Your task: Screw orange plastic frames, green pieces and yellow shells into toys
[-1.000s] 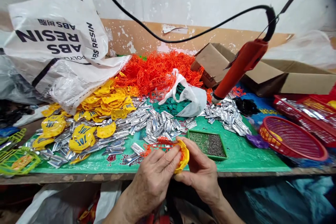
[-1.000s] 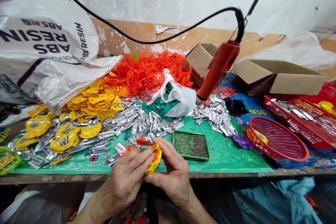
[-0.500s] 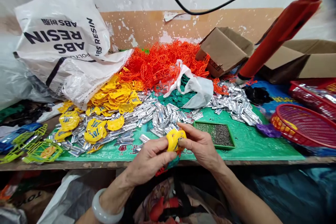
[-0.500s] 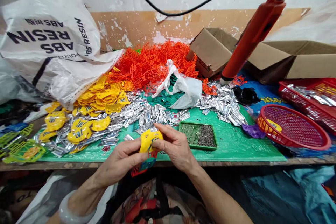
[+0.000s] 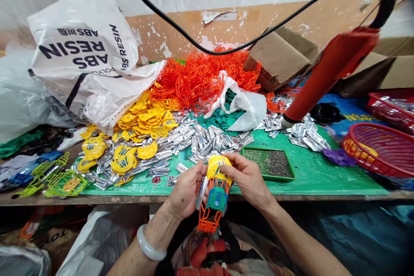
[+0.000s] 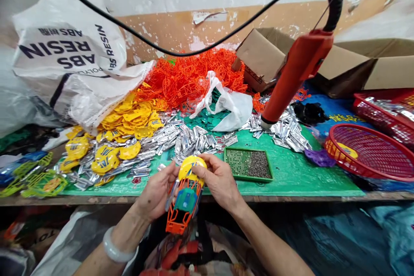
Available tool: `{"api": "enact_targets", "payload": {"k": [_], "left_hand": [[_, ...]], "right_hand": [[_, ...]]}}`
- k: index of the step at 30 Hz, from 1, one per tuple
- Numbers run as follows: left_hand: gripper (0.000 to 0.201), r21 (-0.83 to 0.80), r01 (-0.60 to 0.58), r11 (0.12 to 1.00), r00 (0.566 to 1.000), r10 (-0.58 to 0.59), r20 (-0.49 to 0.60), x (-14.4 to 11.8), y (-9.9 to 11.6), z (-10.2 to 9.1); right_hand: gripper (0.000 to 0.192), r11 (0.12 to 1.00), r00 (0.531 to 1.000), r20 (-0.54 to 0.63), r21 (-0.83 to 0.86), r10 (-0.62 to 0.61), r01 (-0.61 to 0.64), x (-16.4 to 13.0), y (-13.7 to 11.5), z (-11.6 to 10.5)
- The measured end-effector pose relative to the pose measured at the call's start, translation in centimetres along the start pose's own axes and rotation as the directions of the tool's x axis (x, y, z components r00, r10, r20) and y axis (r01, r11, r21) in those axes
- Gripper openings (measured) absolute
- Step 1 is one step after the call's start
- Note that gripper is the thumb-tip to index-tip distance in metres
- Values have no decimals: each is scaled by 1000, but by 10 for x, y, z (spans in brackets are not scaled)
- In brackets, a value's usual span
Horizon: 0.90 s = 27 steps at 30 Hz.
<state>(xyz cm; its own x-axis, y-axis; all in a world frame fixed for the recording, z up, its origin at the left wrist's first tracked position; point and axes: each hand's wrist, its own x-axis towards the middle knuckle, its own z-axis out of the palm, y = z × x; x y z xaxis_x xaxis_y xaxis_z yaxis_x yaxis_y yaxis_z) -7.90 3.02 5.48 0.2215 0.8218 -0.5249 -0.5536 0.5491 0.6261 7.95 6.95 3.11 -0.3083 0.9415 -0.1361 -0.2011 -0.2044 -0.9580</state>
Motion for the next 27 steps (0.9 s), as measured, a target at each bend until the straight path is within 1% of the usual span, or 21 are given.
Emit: {"api": "enact_targets", "payload": {"k": [6,10,12,16,18,22,24,27], "left_hand": [[37,-41,19,999,1000,-19,-11,1,-4,4],[36,-52,17,999,1000,-18,-22,3,-5,5],[35,-49,18,999,1000,-19,-25,3,-4,6],[33,-34,-7,999,999,6,-33,0,-4,7],[34,7,-24,1000,999,24,-35,-2,-4,7],[45,180,-54,982,997,62,-37,-5,-6,4],[48,242,-64,968,996,75,-40,-4,-7,2],[44,248,-52,967,997,64,-40,-1,-8,0]], "right_hand": [[41,999,999,-26,-18,46,-46,-5,6,-1],[44,998,998,-57,-50,28,-30,-6,6,1],[43,998,998,-54,-57,21,-24,-5,6,1],[43,998,998,-28,-46,48,-49,-3,11,-1],[44,998,999,-9,-42,46,-47,-3,14,-3],[44,1000,999,33,-10,25,-25,-4,20,-8],[44,1000,999,40,-12,16,-15,-4,21,-10],[41,999,999,51,-38,-4,6,-4,21,-10]]}}
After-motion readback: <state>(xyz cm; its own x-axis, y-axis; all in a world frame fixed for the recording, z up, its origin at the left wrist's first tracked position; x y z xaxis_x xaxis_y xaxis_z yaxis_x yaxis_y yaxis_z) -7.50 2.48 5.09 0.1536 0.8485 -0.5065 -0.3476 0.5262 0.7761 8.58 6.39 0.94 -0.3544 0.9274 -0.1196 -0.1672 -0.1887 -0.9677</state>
